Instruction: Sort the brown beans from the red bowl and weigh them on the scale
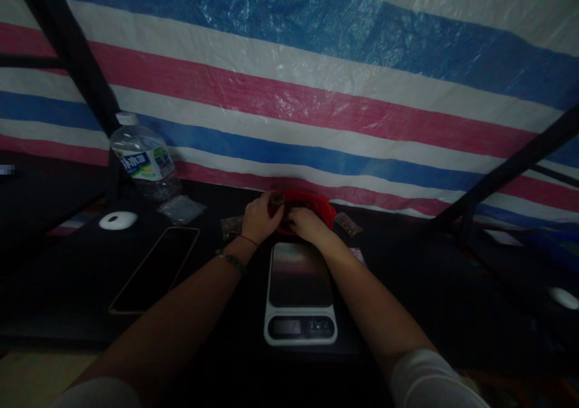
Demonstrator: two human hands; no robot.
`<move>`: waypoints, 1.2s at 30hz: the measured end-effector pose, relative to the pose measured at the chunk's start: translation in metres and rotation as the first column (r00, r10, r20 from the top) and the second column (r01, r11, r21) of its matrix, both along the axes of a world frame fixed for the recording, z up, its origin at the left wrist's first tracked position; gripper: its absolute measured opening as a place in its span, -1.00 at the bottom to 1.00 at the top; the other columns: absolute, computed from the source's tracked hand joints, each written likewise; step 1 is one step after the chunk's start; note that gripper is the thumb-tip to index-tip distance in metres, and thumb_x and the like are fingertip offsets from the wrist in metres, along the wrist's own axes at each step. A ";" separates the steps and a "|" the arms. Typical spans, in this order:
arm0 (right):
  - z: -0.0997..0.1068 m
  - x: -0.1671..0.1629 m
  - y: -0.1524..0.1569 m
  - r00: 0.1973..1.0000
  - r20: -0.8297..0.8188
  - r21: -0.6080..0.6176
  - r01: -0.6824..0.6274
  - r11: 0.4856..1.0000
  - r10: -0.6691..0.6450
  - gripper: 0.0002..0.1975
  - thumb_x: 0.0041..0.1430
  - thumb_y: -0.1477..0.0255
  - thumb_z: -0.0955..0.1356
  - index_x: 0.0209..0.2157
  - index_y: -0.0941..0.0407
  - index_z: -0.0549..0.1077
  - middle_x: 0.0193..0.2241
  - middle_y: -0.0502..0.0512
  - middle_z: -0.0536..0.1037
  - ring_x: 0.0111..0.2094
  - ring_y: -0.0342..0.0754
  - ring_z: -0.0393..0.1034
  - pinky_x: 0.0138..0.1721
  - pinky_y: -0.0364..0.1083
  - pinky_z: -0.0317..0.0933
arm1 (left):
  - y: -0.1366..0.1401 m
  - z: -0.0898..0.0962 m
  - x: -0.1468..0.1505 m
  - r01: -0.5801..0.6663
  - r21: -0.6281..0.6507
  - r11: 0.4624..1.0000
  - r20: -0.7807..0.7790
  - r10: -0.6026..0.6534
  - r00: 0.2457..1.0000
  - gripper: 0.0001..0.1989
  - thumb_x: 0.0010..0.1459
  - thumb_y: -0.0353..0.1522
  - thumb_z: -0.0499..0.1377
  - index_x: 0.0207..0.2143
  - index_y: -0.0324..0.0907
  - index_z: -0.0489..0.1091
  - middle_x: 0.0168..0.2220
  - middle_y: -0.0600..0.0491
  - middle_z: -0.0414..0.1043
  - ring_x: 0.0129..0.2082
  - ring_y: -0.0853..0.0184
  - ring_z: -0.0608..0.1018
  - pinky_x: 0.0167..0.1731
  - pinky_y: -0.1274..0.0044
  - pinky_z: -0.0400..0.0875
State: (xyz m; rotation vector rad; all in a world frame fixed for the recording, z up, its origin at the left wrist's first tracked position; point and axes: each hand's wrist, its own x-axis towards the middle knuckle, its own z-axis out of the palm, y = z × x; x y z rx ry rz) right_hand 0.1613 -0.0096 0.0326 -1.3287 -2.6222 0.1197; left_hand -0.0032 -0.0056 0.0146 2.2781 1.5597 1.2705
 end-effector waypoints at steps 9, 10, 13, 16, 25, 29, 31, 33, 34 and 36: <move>0.007 0.004 -0.006 0.988 0.129 0.001 0.081 0.997 -0.081 -0.77 0.11 0.57 0.29 -0.20 0.22 0.52 -0.19 0.25 0.54 -0.15 0.04 0.41 -0.09 -0.08 0.21 | 0.000 -0.002 0.002 -0.019 0.019 1.000 -0.040 0.020 0.999 -0.60 0.11 -0.22 0.13 0.00 -0.16 0.29 -0.13 -0.05 0.48 -0.14 0.15 0.51 -0.10 0.36 0.33; 0.008 0.006 -0.006 0.988 0.124 0.013 0.094 0.996 -0.095 -0.78 0.11 0.57 0.29 -0.21 0.22 0.52 -0.20 0.24 0.54 -0.15 0.03 0.41 -0.09 -0.08 0.20 | 0.000 -0.002 0.002 -0.020 0.022 1.000 -0.044 0.021 0.999 -0.59 0.11 -0.22 0.13 0.00 -0.16 0.29 -0.13 -0.05 0.47 -0.14 0.15 0.51 -0.10 0.36 0.33; 0.012 0.013 -0.005 0.988 0.075 0.033 0.132 0.991 -0.134 -0.80 0.11 0.57 0.29 -0.24 0.20 0.52 -0.22 0.21 0.52 -0.16 0.01 0.39 -0.10 -0.10 0.20 | 0.000 -0.003 0.003 -0.018 0.023 1.000 -0.058 0.020 0.998 -0.57 0.11 -0.21 0.13 0.01 -0.17 0.28 -0.13 -0.06 0.47 -0.13 0.15 0.50 -0.09 0.35 0.32; 0.015 0.020 -0.002 0.984 -0.011 0.053 0.179 0.982 -0.179 -0.79 0.11 0.58 0.29 -0.24 0.18 0.53 -0.23 0.18 0.52 -0.17 -0.01 0.38 -0.10 -0.11 0.20 | -0.001 -0.004 0.004 -0.011 0.026 1.000 -0.085 0.013 0.996 -0.54 0.11 -0.19 0.13 0.04 -0.18 0.27 -0.11 -0.07 0.46 -0.13 0.13 0.49 -0.10 0.34 0.32; 0.025 0.020 -0.006 0.884 -0.456 0.214 0.226 0.950 -0.107 -0.83 0.16 0.52 0.31 -0.28 0.13 0.55 -0.29 0.11 0.56 -0.21 -0.04 0.41 -0.10 -0.08 0.23 | -0.002 -0.002 0.006 0.095 0.005 0.995 -0.156 -0.093 0.983 -0.60 0.05 -0.20 0.17 -0.07 -0.17 0.35 -0.14 -0.04 0.47 -0.12 0.15 0.47 -0.10 0.36 0.33; 0.029 0.017 -0.009 0.839 -0.541 0.216 0.210 0.954 -0.063 -0.85 0.12 0.52 0.33 -0.29 0.11 0.54 -0.29 0.08 0.57 -0.22 -0.05 0.43 -0.12 -0.08 0.25 | -0.003 -0.002 0.007 0.182 0.009 0.983 -0.150 -0.179 0.972 -0.61 0.03 -0.24 0.19 -0.07 -0.16 0.36 -0.13 -0.03 0.47 -0.11 0.15 0.48 -0.08 0.34 0.33; 0.029 0.016 -0.010 0.846 -0.529 0.205 0.206 0.957 -0.069 -0.85 0.11 0.53 0.34 -0.29 0.10 0.54 -0.29 0.07 0.58 -0.23 -0.05 0.44 -0.13 -0.07 0.26 | -0.004 -0.002 0.008 0.229 0.008 0.973 -0.139 -0.226 0.964 -0.59 0.03 -0.26 0.19 -0.04 -0.16 0.34 -0.11 -0.03 0.47 -0.10 0.16 0.48 -0.05 0.34 0.33; 0.029 0.016 -0.011 0.860 -0.503 0.200 0.205 0.958 -0.079 -0.85 0.10 0.53 0.34 -0.30 0.08 0.55 -0.30 0.06 0.58 -0.23 -0.04 0.44 -0.13 -0.06 0.25 | -0.005 -0.001 0.008 0.256 0.005 0.967 -0.133 -0.253 0.958 -0.57 0.03 -0.26 0.19 -0.02 -0.17 0.33 -0.09 -0.03 0.46 -0.09 0.17 0.48 -0.04 0.33 0.33; 0.029 0.016 -0.011 0.867 -0.492 0.203 0.204 0.958 -0.080 -0.85 0.10 0.53 0.34 -0.30 0.08 0.55 -0.30 0.06 0.58 -0.23 -0.04 0.44 -0.13 -0.05 0.25 | -0.006 -0.001 0.008 0.257 0.004 0.966 -0.131 -0.254 0.958 -0.56 0.03 -0.26 0.19 -0.01 -0.17 0.33 -0.09 -0.04 0.46 -0.09 0.16 0.48 -0.04 0.33 0.33; 0.029 0.016 -0.011 0.878 -0.472 0.212 0.197 0.957 -0.076 -0.85 0.10 0.53 0.35 -0.30 0.07 0.55 -0.29 0.06 0.58 -0.23 -0.04 0.43 -0.12 -0.04 0.24 | -0.006 0.000 0.008 0.255 0.002 0.967 -0.128 -0.253 0.959 -0.57 0.04 -0.26 0.19 -0.01 -0.18 0.33 -0.11 -0.04 0.47 -0.10 0.17 0.49 -0.04 0.33 0.33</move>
